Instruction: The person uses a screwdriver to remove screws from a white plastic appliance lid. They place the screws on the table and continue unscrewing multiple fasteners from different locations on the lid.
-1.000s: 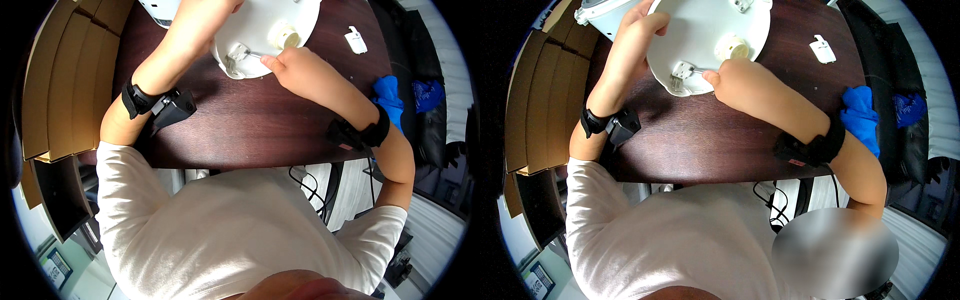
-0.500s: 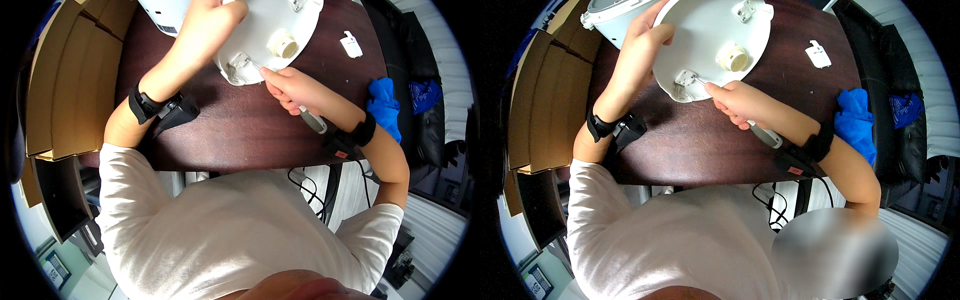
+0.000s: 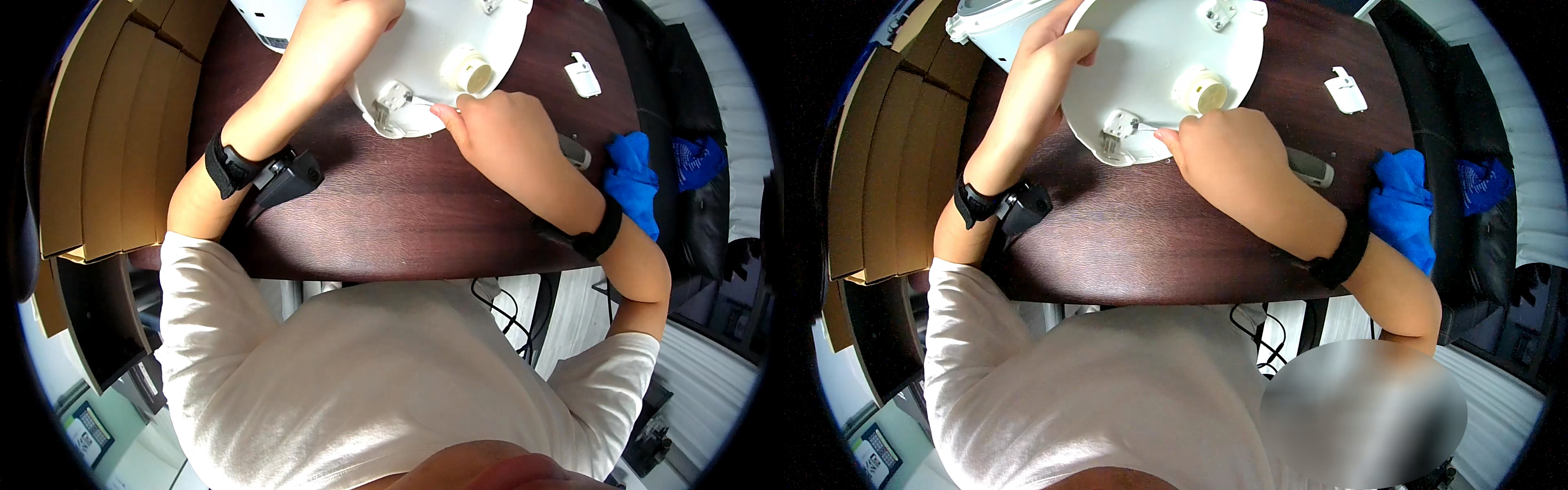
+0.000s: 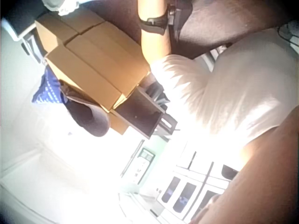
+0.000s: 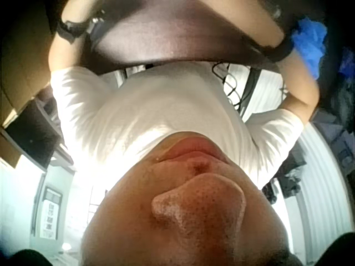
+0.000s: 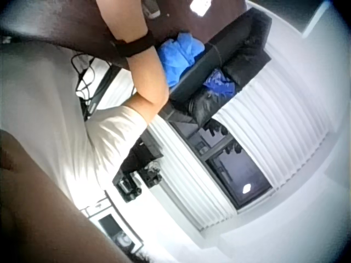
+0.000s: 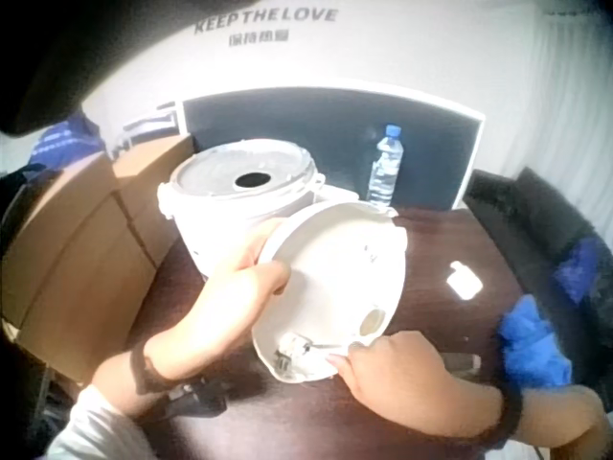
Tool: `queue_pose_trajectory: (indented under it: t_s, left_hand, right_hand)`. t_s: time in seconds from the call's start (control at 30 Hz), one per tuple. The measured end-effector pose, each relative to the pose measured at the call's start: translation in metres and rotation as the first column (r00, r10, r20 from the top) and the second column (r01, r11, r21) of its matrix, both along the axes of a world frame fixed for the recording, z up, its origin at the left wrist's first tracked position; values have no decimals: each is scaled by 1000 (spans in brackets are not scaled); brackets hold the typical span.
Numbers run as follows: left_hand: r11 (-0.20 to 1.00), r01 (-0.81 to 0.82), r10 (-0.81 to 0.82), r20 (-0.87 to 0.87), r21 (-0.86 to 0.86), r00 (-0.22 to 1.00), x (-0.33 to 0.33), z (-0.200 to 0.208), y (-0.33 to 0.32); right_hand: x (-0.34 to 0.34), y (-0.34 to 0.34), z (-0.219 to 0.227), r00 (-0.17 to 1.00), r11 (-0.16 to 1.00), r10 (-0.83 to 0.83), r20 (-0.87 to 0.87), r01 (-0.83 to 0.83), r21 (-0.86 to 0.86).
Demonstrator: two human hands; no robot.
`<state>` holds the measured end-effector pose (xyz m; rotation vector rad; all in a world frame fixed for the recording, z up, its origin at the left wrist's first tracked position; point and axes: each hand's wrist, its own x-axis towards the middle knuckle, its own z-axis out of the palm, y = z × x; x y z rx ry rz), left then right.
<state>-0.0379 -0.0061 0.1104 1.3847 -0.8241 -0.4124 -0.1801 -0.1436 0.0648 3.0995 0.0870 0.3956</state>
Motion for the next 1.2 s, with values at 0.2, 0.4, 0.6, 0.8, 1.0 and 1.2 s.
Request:
queue_pose_trajectory:
  t_s: [0.2, 0.4, 0.6, 0.8, 1.0, 1.2]
  left_hand:
    - [999, -32, 33, -40, 38, 999, -6, 5, -4]
    - [999, 24, -25, -54, -21, 998, -6, 1, 0]
    - [1000, 5, -5, -21, -2, 1000, -5, 0, -1]
    - [1000, -21, 21, -46, 4, 999, -10, 3, -4]
    - [1000, -17, 17, -17, 18, 1000, -7, 1, -1]
    - [1000, -5, 7, 107, -13, 994, -2, -4, -1]
  right_hand:
    - [-2, 12, 23, 999, 994, -17, -51, 11, -108]
    - [1, 20, 32, 995, 981, -32, -95, 13, -194]
    - [7, 2, 12, 990, 995, -17, -142, 31, 95]
    - [13, -8, 0, 810, 678, 27, -586, 416, 606]
    - [3, -4, -2, 626, -63, 431, -650, 739, 671]
    - [-4, -12, -11, 917, 714, -4, -398, 281, 641]
